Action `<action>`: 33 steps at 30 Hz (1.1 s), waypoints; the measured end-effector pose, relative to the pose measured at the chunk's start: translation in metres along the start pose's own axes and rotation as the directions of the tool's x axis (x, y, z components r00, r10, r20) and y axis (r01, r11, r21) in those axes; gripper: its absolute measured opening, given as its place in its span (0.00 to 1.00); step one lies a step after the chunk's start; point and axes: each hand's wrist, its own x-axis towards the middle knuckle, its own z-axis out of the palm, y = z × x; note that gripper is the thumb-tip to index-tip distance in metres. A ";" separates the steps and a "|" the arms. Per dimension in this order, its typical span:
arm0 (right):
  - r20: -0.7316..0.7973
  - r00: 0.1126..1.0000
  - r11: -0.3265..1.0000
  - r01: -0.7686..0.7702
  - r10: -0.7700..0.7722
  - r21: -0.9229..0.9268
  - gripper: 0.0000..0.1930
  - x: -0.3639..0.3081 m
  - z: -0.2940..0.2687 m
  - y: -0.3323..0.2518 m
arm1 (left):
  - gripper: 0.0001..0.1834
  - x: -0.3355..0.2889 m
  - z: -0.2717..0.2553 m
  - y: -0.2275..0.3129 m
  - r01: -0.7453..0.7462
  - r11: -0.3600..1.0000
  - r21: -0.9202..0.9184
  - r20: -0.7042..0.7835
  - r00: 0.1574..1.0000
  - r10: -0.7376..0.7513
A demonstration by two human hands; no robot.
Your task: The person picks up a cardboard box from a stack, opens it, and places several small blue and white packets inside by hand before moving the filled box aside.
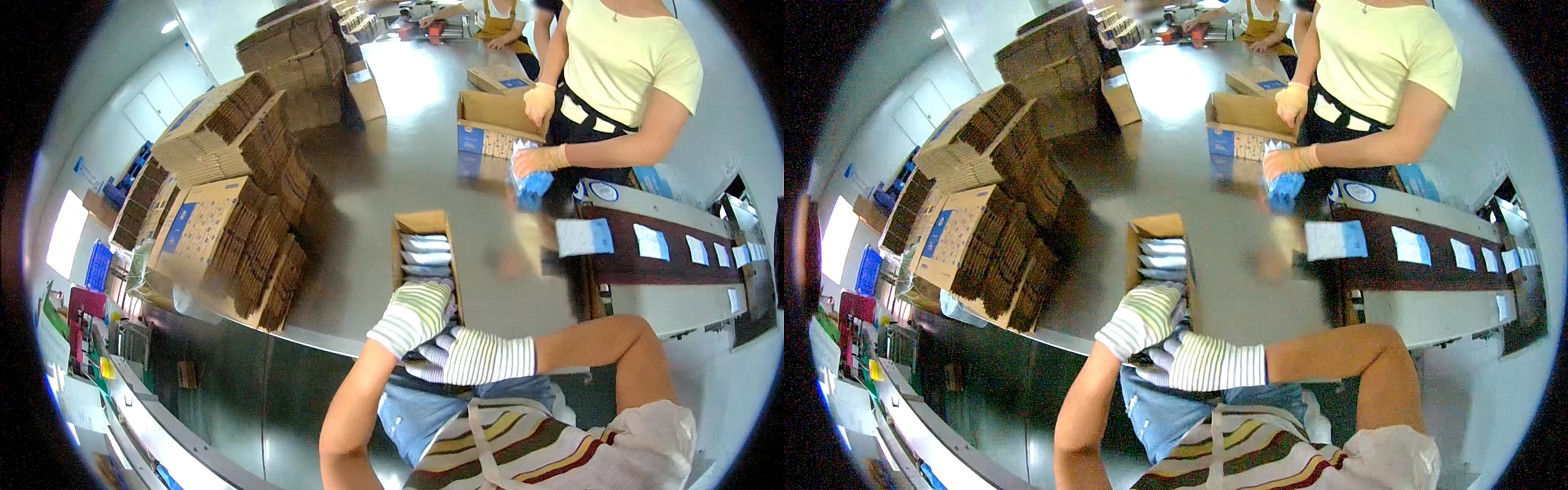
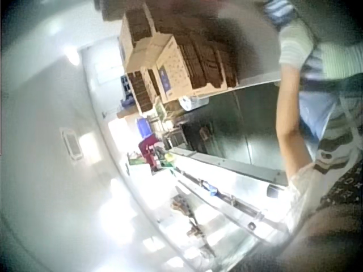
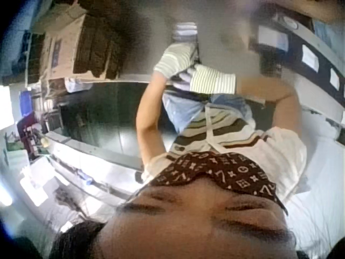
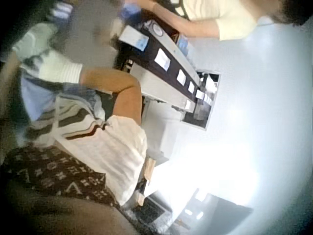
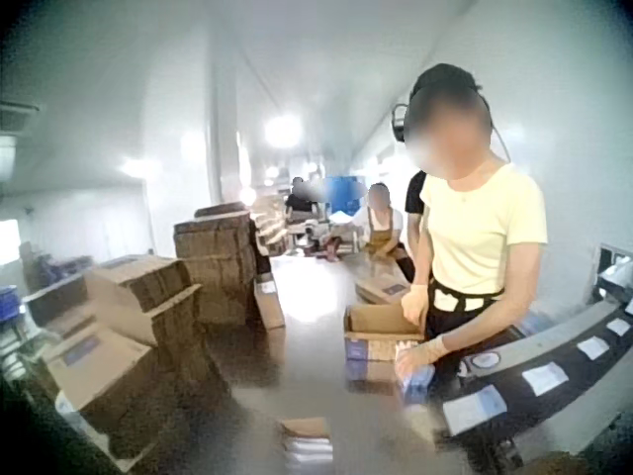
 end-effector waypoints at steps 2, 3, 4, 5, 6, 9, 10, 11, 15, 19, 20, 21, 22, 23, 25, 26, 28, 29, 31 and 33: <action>-0.002 0.999 0.993 -0.052 0.053 0.108 0.19 0.007 0.020 0.008 | 0.12 -0.021 -0.015 0.004 -0.045 0.988 -0.146 -0.390 0.921 -0.016; 0.003 0.997 0.983 -0.078 0.078 0.167 0.19 0.010 0.039 0.013 | 0.12 -0.030 -0.026 0.005 -0.052 0.986 -0.160 -0.542 0.839 -0.044; 0.228 0.963 0.978 -0.104 0.144 -0.180 0.16 0.009 0.075 0.042 | 0.12 -0.033 -0.035 0.008 -0.096 0.980 -0.172 -0.674 0.737 -0.046; 0.221 0.950 0.940 -0.147 0.221 -0.309 0.16 0.025 0.098 0.088 | 0.12 -0.040 -0.032 0.003 -0.044 0.985 -0.166 -0.717 0.691 -0.090; 0.216 0.926 0.874 -0.188 0.310 -0.447 0.16 0.035 0.116 0.136 | 0.13 -0.045 -0.031 0.001 0.002 0.990 -0.139 -0.722 0.684 -0.103; 0.073 0.796 0.680 -0.462 0.602 -0.570 0.33 0.073 0.108 0.243 | 0.17 -0.069 -0.015 -0.002 0.126 0.992 0.005 -0.688 0.721 -0.088; 0.146 0.760 0.689 -0.468 0.633 -0.554 0.38 0.075 0.098 0.245 | 0.18 -0.088 -0.005 -0.006 0.189 0.982 0.024 -0.668 0.734 -0.125; 0.202 0.755 0.743 -0.492 0.623 -0.454 0.40 0.068 0.102 0.246 | 0.19 -0.097 0.005 -0.011 0.234 0.972 0.000 -0.656 0.734 -0.177; 0.468 0.721 0.835 -0.545 0.512 -0.074 0.37 0.013 0.149 0.161 | 0.20 -0.149 0.057 -0.052 0.394 0.919 0.037 -0.532 0.786 -0.316; 0.209 0.691 0.707 -0.707 0.692 -0.002 0.30 -0.050 0.164 0.095 | 0.21 -0.142 0.028 -0.080 0.387 0.889 0.244 -0.543 0.814 -0.205; 0.284 0.697 0.726 -0.687 0.658 0.003 0.30 -0.049 0.156 0.090 | 0.20 -0.140 0.012 -0.093 0.392 0.835 0.386 -0.578 0.808 -0.112; 0.278 0.706 0.731 -0.682 0.651 0.017 0.30 -0.050 0.151 0.085 | 0.19 -0.131 -0.008 -0.103 0.430 0.782 0.451 -0.618 0.783 -0.074; 0.260 0.720 0.739 -0.673 0.644 0.033 0.30 -0.047 0.149 0.083 | 0.18 -0.129 -0.030 -0.116 0.434 0.759 0.484 -0.652 0.758 -0.018; 0.267 0.714 0.732 -0.680 0.647 0.043 0.29 -0.047 0.148 0.082 | 0.18 -0.121 -0.051 -0.129 0.477 0.714 0.513 -0.701 0.712 0.029; 0.275 0.693 0.710 -0.703 0.666 0.053 0.29 -0.049 0.145 0.080 | 0.21 -0.114 -0.098 -0.138 0.629 0.558 0.542 -0.717 0.692 -0.084; 0.263 0.693 0.707 -0.705 0.671 0.056 0.28 -0.048 0.143 0.078 | 0.24 -0.113 -0.116 -0.153 0.705 0.467 0.534 -0.731 0.662 -0.163; 0.241 0.686 0.694 -0.717 0.686 0.065 0.28 -0.046 0.143 0.073 | 0.31 -0.121 -0.141 -0.169 0.787 0.438 0.435 -0.753 0.584 -0.302; 0.253 0.679 0.688 -0.723 0.689 0.065 0.27 -0.047 0.142 0.074 | 0.33 -0.119 -0.149 -0.171 0.850 0.390 0.353 -0.753 0.506 -0.421; 0.234 0.676 0.680 -0.729 0.699 0.075 0.27 -0.049 0.144 0.072 | 0.31 -0.117 -0.156 -0.173 0.896 0.391 0.209 -0.655 0.425 -0.625; 0.223 0.666 0.669 -0.740 0.712 0.077 0.26 -0.050 0.140 0.066 | 0.31 -0.118 -0.144 -0.185 0.903 0.378 0.205 -0.630 0.418 -0.655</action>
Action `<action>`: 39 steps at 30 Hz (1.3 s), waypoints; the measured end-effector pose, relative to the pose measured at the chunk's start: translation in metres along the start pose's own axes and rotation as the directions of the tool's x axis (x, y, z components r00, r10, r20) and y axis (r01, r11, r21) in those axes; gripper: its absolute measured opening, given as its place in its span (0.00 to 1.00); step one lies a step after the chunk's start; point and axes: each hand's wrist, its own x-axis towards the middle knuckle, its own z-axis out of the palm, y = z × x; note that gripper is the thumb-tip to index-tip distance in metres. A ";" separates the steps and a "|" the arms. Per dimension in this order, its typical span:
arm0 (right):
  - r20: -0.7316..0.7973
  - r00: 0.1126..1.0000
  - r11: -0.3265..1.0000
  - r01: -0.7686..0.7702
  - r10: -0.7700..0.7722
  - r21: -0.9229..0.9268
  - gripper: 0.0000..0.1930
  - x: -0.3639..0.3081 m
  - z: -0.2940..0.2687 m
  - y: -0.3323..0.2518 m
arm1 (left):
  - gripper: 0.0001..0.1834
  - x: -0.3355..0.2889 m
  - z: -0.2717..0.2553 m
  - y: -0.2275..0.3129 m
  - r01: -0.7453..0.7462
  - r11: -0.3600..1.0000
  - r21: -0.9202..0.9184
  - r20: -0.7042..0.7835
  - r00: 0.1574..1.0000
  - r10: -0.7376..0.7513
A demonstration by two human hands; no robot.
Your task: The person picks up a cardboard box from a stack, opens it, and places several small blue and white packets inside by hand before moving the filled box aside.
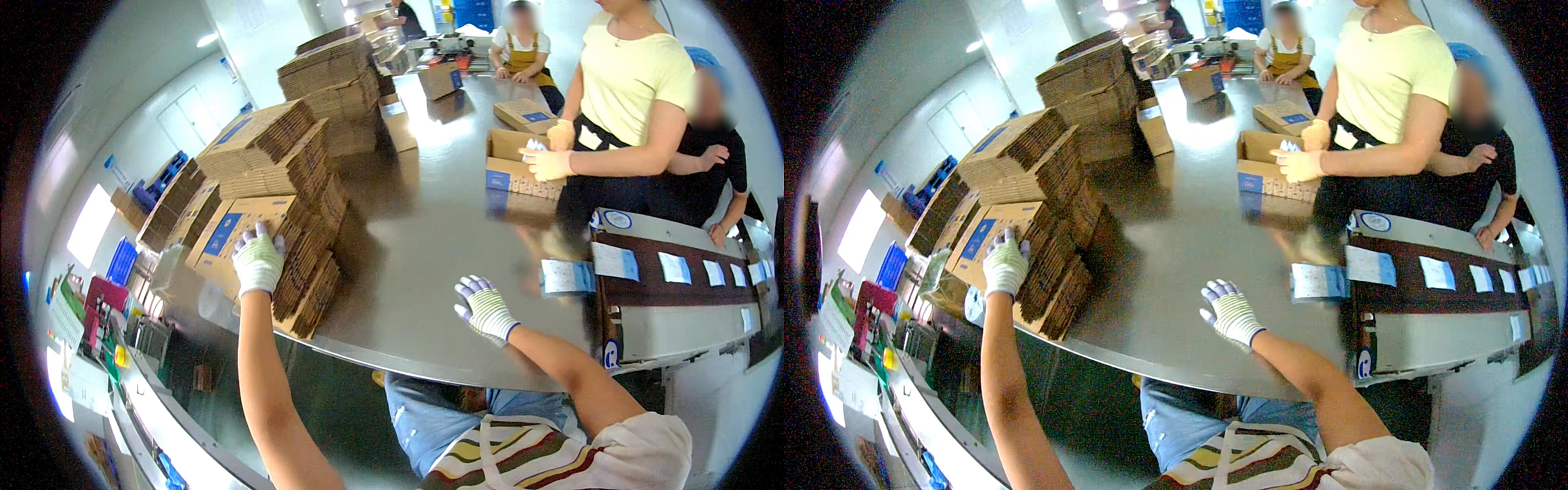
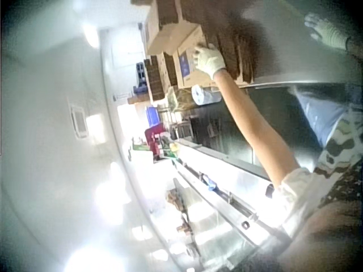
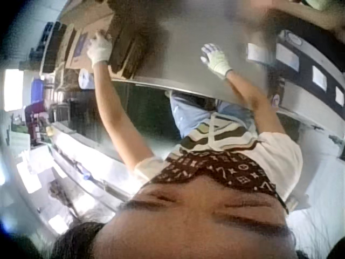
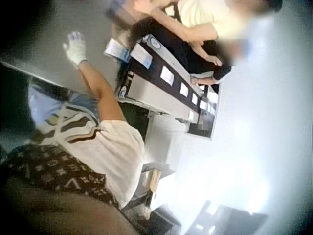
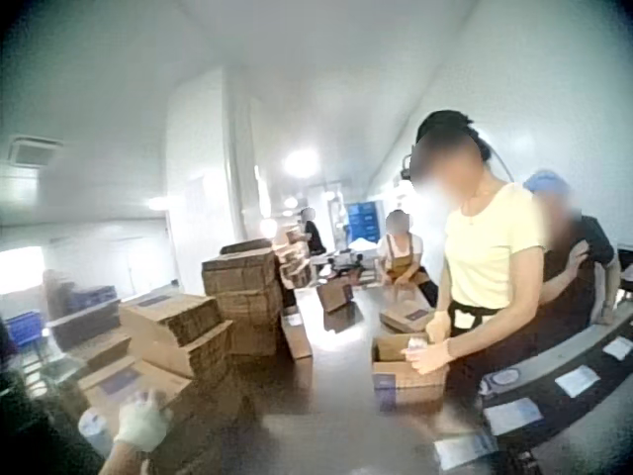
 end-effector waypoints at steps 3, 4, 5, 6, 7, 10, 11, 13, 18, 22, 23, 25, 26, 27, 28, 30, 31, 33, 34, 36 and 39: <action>0.003 1.000 1.000 -0.002 0.002 0.022 0.26 -0.014 -0.003 -0.002 | 0.28 -0.007 0.009 -0.002 -0.108 0.991 0.080 -0.103 0.988 0.116; 0.003 1.000 0.999 -0.003 0.003 0.039 0.26 -0.020 -0.005 -0.005 | 0.27 -0.008 0.007 -0.003 -0.113 0.992 0.062 -0.076 0.990 0.117; 0.009 1.000 0.999 -0.009 0.008 0.039 0.26 -0.024 -0.006 -0.004 | 0.25 -0.009 0.003 -0.003 -0.116 0.992 0.044 -0.049 0.992 0.118; 0.016 1.000 0.999 -0.014 0.014 0.038 0.26 -0.027 -0.007 -0.003 | 0.23 -0.011 -0.001 -0.003 -0.161 0.984 0.072 -0.080 0.983 0.167; 0.027 1.000 0.999 -0.017 0.016 0.048 0.25 -0.033 -0.007 -0.007 | 0.21 -0.017 -0.009 0.000 -0.169 0.983 0.075 -0.069 0.982 0.174; 0.021 0.999 0.998 -0.027 0.026 0.062 0.26 -0.041 -0.009 -0.009 | 0.15 -0.018 -0.012 0.003 -0.175 0.973 0.151 -0.095 0.977 0.190; 0.019 1.000 0.998 -0.026 0.025 0.065 0.26 -0.045 -0.013 -0.012 | 0.13 -0.021 -0.010 0.008 -0.163 0.972 0.166 -0.113 0.977 0.183; 0.057 0.997 0.995 -0.051 0.046 0.090 0.26 -0.052 -0.018 -0.016 | 0.15 -0.028 -0.007 -0.003 -0.164 0.946 0.279 -0.102 0.975 0.199; 0.082 0.996 0.994 -0.039 0.030 0.107 0.24 -0.077 -0.015 -0.020 | 0.21 -0.094 -0.047 -0.008 -0.213 0.867 0.450 0.058 0.976 0.210; -0.088 0.996 0.998 0.006 -0.001 0.060 0.21 -0.093 -0.009 -0.003 | 0.20 -0.166 -0.090 0.004 -0.404 0.914 0.044 -0.492 0.787 0.372; -0.102 0.995 0.997 0.029 -0.022 0.071 0.22 -0.090 -0.014 -0.005 | 0.19 -0.193 -0.114 0.006 -0.333 0.937 -0.100 -0.483 0.840 0.247; -0.045 0.999 0.991 0.015 -0.009 0.132 0.21 -0.093 -0.018 -0.005 | 0.22 -0.225 -0.127 -0.001 -0.388 0.770 -0.507 -0.610 0.793 -0.001; -0.019 1.000 0.987 0.007 -0.004 0.158 0.21 -0.090 -0.019 -0.003 | 0.22 -0.238 -0.131 -0.003 -0.312 0.753 -0.579 -0.594 0.794 -0.128; 0.028 0.998 0.918 -0.068 0.062 0.390 0.20 -0.088 -0.022 0.003 | 0.22 -0.248 -0.135 -0.001 -0.243 0.718 -0.652 -0.567 0.785 -0.249; 0.090 0.989 0.789 -0.145 0.113 0.597 0.20 -0.084 -0.024 0.008 | 0.21 -0.256 -0.133 -0.001 -0.233 0.682 -0.694 -0.532 0.803 -0.268; 0.172 0.948 0.137 -0.214 0.267 0.967 0.17 -0.078 -0.037 0.000 | 0.21 -0.272 -0.125 -0.003 -0.196 0.618 -0.762 -0.458 0.838 -0.298; 0.173 0.954 -0.578 0.000 0.244 0.816 0.19 -0.074 -0.031 0.030 | 0.21 -0.273 -0.106 0.003 -0.300 0.430 -0.851 -0.454 0.832 -0.320; -0.034 0.921 -0.004 0.038 0.388 0.999 0.22 -0.060 -0.076 0.023 | 0.24 -0.281 -0.089 0.015 -0.161 0.320 -0.934 -0.252 0.930 -0.267; -0.061 0.907 -0.060 0.095 0.416 0.994 0.25 -0.054 -0.093 0.038 | 0.25 -0.282 -0.085 0.030 -0.128 0.364 -0.923 -0.201 0.965 -0.169; -0.076 0.895 0.008 0.081 0.440 0.997 0.29 -0.053 -0.110 0.057 | 0.26 -0.289 -0.073 0.053 -0.062 0.297 -0.953 -0.075 0.997 -0.036; -0.051 0.845 -0.022 0.074 0.532 0.997 0.26 -0.064 -0.116 0.108 | 0.25 -0.296 -0.056 0.089 0.055 -0.023 -0.998 0.053 0.997 0.064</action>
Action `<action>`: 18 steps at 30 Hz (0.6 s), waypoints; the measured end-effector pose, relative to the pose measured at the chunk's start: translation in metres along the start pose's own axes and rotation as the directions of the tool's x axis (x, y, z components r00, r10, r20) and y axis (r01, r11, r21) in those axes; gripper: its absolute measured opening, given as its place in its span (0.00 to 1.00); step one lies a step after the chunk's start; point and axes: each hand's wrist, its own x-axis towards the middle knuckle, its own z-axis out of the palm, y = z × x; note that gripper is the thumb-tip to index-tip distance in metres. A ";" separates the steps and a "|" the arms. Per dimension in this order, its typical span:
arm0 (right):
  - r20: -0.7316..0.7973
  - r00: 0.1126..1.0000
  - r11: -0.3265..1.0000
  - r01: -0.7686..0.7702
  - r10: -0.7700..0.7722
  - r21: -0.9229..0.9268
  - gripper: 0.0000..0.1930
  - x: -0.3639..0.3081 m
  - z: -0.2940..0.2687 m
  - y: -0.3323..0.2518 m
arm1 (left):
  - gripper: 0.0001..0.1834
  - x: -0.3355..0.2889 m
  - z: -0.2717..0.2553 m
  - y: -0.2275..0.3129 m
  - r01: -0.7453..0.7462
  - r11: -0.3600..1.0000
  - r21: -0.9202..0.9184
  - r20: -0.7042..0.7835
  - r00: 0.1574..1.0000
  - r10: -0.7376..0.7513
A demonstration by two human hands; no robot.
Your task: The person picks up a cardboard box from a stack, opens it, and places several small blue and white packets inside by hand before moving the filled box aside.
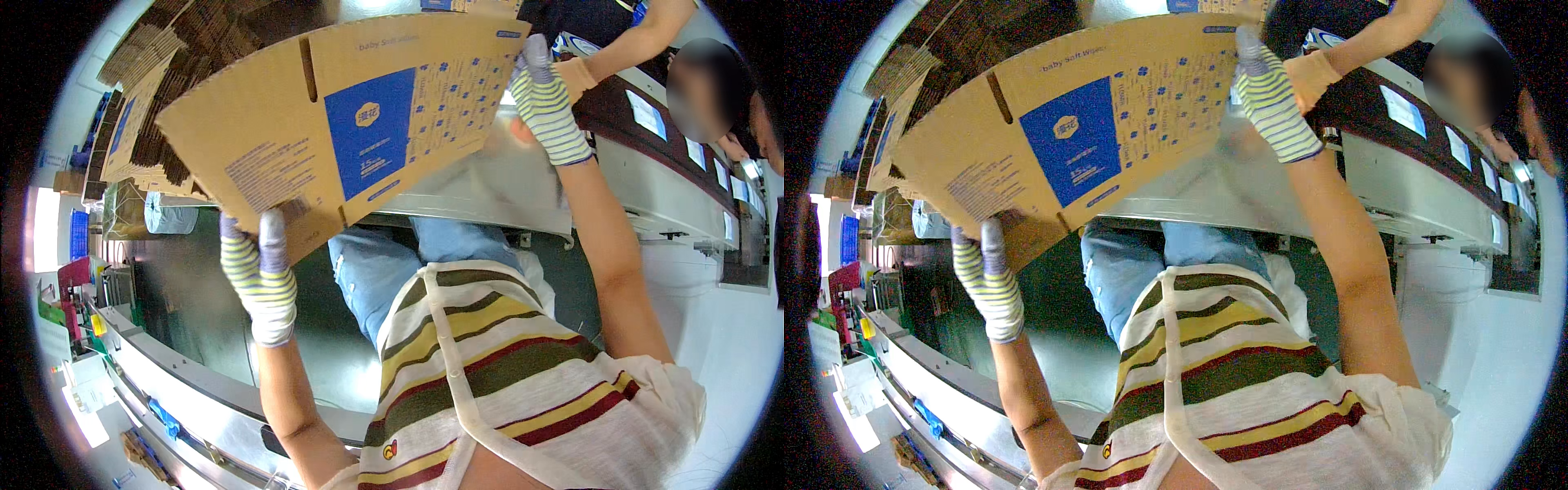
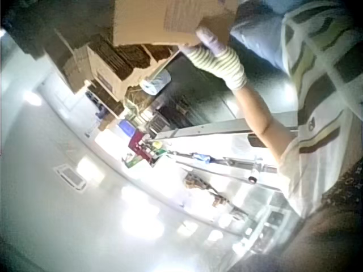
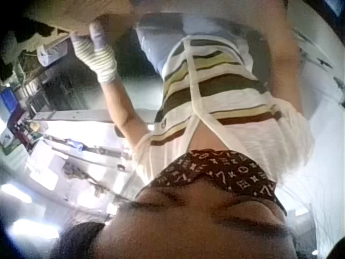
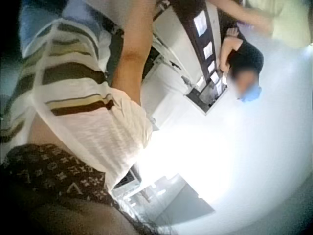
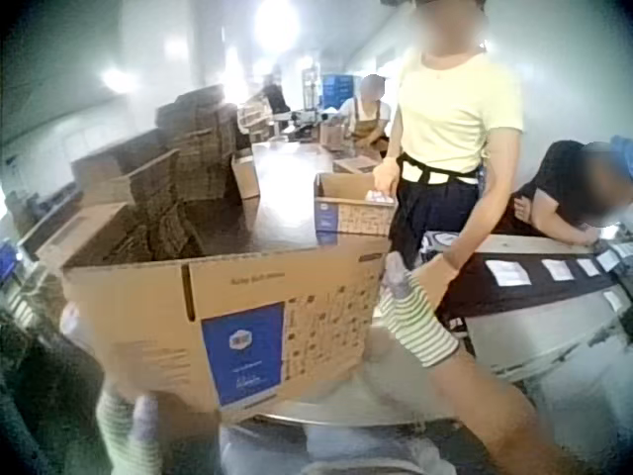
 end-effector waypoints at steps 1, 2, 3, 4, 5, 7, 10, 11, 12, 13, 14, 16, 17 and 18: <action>-0.003 0.995 0.979 0.101 -0.103 -0.178 0.25 -0.008 0.020 -0.014 | 0.24 0.000 0.001 -0.011 0.027 1.000 -0.015 0.016 1.000 -0.027; 0.009 0.975 0.910 0.211 -0.222 -0.358 0.24 -0.012 0.028 -0.028 | 0.24 0.004 0.003 -0.021 0.042 0.998 -0.045 0.042 0.998 -0.040; 0.033 0.991 0.927 0.131 -0.127 -0.352 0.25 -0.001 0.005 -0.018 | 0.22 0.007 0.006 -0.031 -0.039 0.999 0.019 0.055 0.998 0.038; 0.048 0.998 0.932 0.056 -0.042 -0.358 0.25 0.009 -0.023 -0.013 | 0.22 0.011 0.019 -0.030 -0.002 0.998 -0.070 0.046 0.999 0.005; 0.109 0.991 0.960 0.106 -0.080 -0.259 0.25 -0.013 0.013 -0.025 | 0.21 0.009 0.017 -0.034 0.031 0.998 -0.059 0.028 0.999 -0.029; 0.224 0.942 0.866 0.320 -0.249 -0.385 0.22 -0.030 0.039 -0.039 | 0.19 0.013 0.022 -0.033 0.061 0.995 -0.080 0.017 0.998 -0.060; 0.086 0.969 0.908 0.247 -0.231 -0.338 0.18 -0.042 0.062 -0.037 | 0.20 0.021 0.026 -0.038 0.075 0.995 -0.065 -0.064 0.995 -0.079; 0.061 0.975 0.925 0.223 -0.215 -0.307 0.16 -0.044 0.063 -0.037 | 0.19 0.025 0.026 -0.040 0.070 0.992 -0.101 -0.089 0.993 -0.079; 0.039 0.977 0.930 0.214 -0.212 -0.299 0.16 -0.046 0.066 -0.037 | 0.19 0.029 0.026 -0.039 0.102 0.985 -0.139 -0.107 0.987 -0.118; 0.018 0.979 0.935 0.200 -0.204 -0.292 0.15 -0.047 0.070 -0.037 | 0.19 0.031 0.030 -0.036 0.138 0.974 -0.177 -0.124 0.979 -0.161; -0.004 0.981 0.940 0.187 -0.196 -0.286 0.15 -0.047 0.073 -0.036 | 0.19 0.034 0.034 -0.034 0.173 0.961 -0.216 -0.137 0.969 -0.205; -0.018 0.987 0.954 0.151 -0.161 -0.259 0.10 -0.045 0.077 -0.030 | 0.17 0.040 0.041 -0.038 0.153 0.968 -0.198 -0.231 0.953 -0.197; -0.010 0.984 0.948 0.167 -0.176 -0.272 0.10 -0.047 0.081 -0.033 | 0.17 0.041 0.043 -0.039 0.147 0.971 -0.187 -0.263 0.945 -0.194; -0.002 0.982 0.941 0.183 -0.191 -0.285 0.09 -0.051 0.086 -0.036 | 0.17 0.043 0.043 -0.038 0.142 0.974 -0.177 -0.294 0.937 -0.190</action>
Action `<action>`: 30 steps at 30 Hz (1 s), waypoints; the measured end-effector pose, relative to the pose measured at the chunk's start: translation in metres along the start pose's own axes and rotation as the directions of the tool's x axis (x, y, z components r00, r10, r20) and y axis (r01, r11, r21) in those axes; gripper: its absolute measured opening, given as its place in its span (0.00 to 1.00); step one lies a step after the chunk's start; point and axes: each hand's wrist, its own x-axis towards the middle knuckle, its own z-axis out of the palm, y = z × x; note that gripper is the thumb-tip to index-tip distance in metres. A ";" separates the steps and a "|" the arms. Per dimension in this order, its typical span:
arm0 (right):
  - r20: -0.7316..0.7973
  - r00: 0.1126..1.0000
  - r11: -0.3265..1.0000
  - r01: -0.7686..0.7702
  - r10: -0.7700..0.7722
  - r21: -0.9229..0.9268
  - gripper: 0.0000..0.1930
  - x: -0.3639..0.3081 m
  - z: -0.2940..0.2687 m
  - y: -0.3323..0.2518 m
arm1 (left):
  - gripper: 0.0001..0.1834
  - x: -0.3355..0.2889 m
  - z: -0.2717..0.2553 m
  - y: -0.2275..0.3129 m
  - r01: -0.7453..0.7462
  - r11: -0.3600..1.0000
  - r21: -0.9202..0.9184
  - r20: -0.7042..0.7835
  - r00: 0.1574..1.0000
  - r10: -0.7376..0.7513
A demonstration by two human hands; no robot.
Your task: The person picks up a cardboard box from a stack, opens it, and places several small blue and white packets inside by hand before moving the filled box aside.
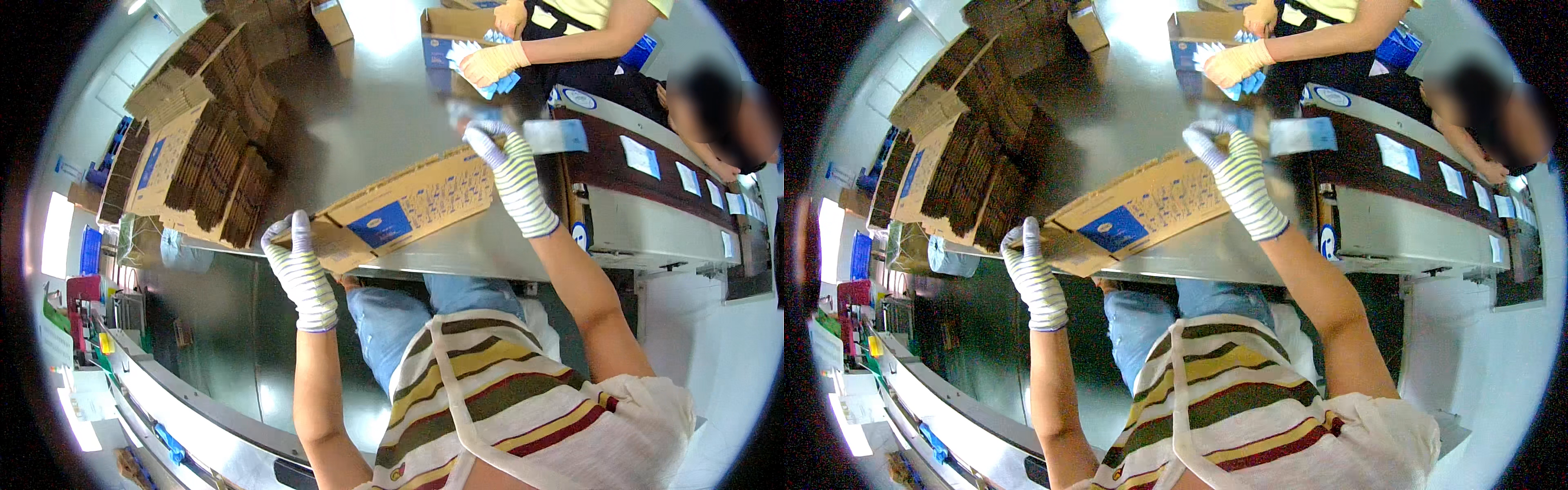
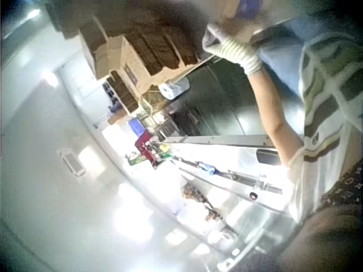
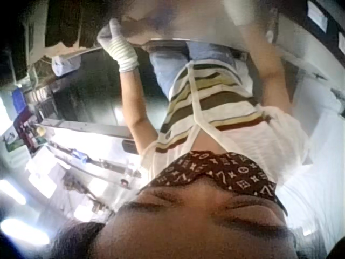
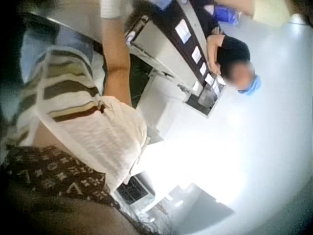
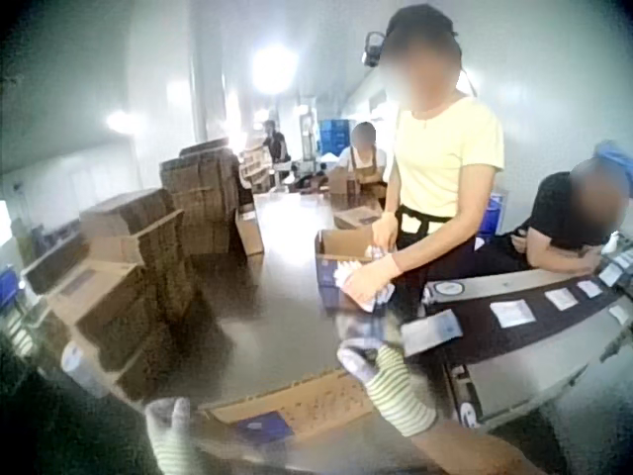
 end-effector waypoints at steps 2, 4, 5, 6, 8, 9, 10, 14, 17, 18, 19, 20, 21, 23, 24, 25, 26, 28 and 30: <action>0.022 1.000 1.000 -0.013 0.014 -0.026 0.10 -0.002 0.001 -0.010 | 0.21 0.001 0.001 0.004 0.001 0.997 -0.079 0.052 0.999 0.004; 0.067 0.998 0.998 0.006 -0.002 -0.061 0.12 0.004 0.002 -0.017 | 0.23 0.006 -0.010 0.009 0.021 0.997 -0.076 0.164 0.987 -0.008; 0.104 0.992 0.982 0.090 -0.074 -0.164 0.19 0.008 0.001 -0.015 | 0.26 0.008 -0.014 0.010 0.067 0.993 -0.099 0.240 0.970 -0.041; 0.127 0.992 0.978 0.012 0.015 -0.209 0.27 0.006 0.000 -0.016 | 0.28 0.007 -0.017 0.015 0.091 0.991 -0.102 0.338 0.940 -0.052; 0.272 0.958 0.842 0.217 -0.088 -0.493 0.33 -0.002 0.016 -0.008 | 0.30 0.005 -0.018 0.023 0.115 0.993 0.032 0.546 0.830 -0.114; 0.345 0.930 0.752 0.316 -0.126 -0.579 0.32 -0.002 0.024 -0.008 | 0.31 0.005 -0.016 0.019 0.035 0.996 0.076 0.627 0.776 -0.075; 0.423 0.895 0.648 0.409 -0.145 -0.642 0.32 -0.002 0.030 -0.007 | 0.30 0.011 -0.020 0.013 -0.020 0.994 0.111 0.660 0.749 -0.059; 0.731 0.681 0.557 0.590 0.045 -0.584 0.25 0.006 0.029 -0.043 | 0.25 0.046 -0.027 -0.003 -0.055 0.987 0.149 0.617 0.785 -0.049; 0.698 0.667 0.487 0.534 0.261 -0.692 0.31 0.012 0.033 -0.043 | 0.20 0.072 -0.015 -0.002 -0.332 0.779 0.532 0.564 0.825 -0.034; 0.692 0.670 0.451 0.548 0.269 -0.705 0.31 0.015 0.035 -0.047 | 0.20 0.073 -0.013 0.005 -0.454 0.643 0.617 0.570 0.821 0.033; 0.680 0.649 0.428 0.536 0.342 -0.727 0.35 0.022 0.038 -0.039 | 0.20 0.075 -0.011 0.013 -0.553 0.477 0.683 0.584 0.806 0.097; 0.674 0.650 0.433 0.525 0.351 -0.732 0.35 0.023 0.039 -0.036 | 0.19 0.075 -0.007 0.022 -0.623 0.293 0.725 0.609 0.779 0.149; 0.669 0.650 0.438 0.515 0.361 -0.737 0.35 0.024 0.039 -0.034 | 0.18 0.069 -0.002 0.033 -0.629 0.212 0.748 0.586 0.776 0.234; 0.680 0.660 0.460 0.520 0.319 -0.720 0.36 0.023 0.039 -0.024 | 0.14 0.049 0.001 0.057 -0.627 0.224 0.747 0.568 0.775 0.277; 0.676 0.665 0.460 0.516 0.317 -0.723 0.36 0.023 0.039 -0.025 | 0.12 0.035 0.007 0.068 -0.648 0.237 0.724 0.591 0.760 0.271; 0.674 0.670 0.459 0.516 0.311 -0.724 0.36 0.022 0.041 -0.031 | 0.10 0.031 0.010 0.067 -0.727 0.215 0.652 0.655 0.683 0.323; 0.671 0.675 0.457 0.515 0.305 -0.725 0.36 0.022 0.041 -0.033 | 0.09 0.027 0.014 0.066 -0.799 0.189 0.572 0.711 0.597 0.373; 0.701 0.672 0.487 0.541 0.241 -0.686 0.34 0.022 0.043 -0.029 | 0.13 0.028 0.023 0.054 -0.820 0.250 0.514 0.761 0.571 0.308; 0.692 0.693 0.514 0.527 0.200 -0.676 0.33 0.022 0.043 -0.030 | 0.18 0.032 0.033 0.044 -0.824 0.017 0.566 0.824 0.567 0.010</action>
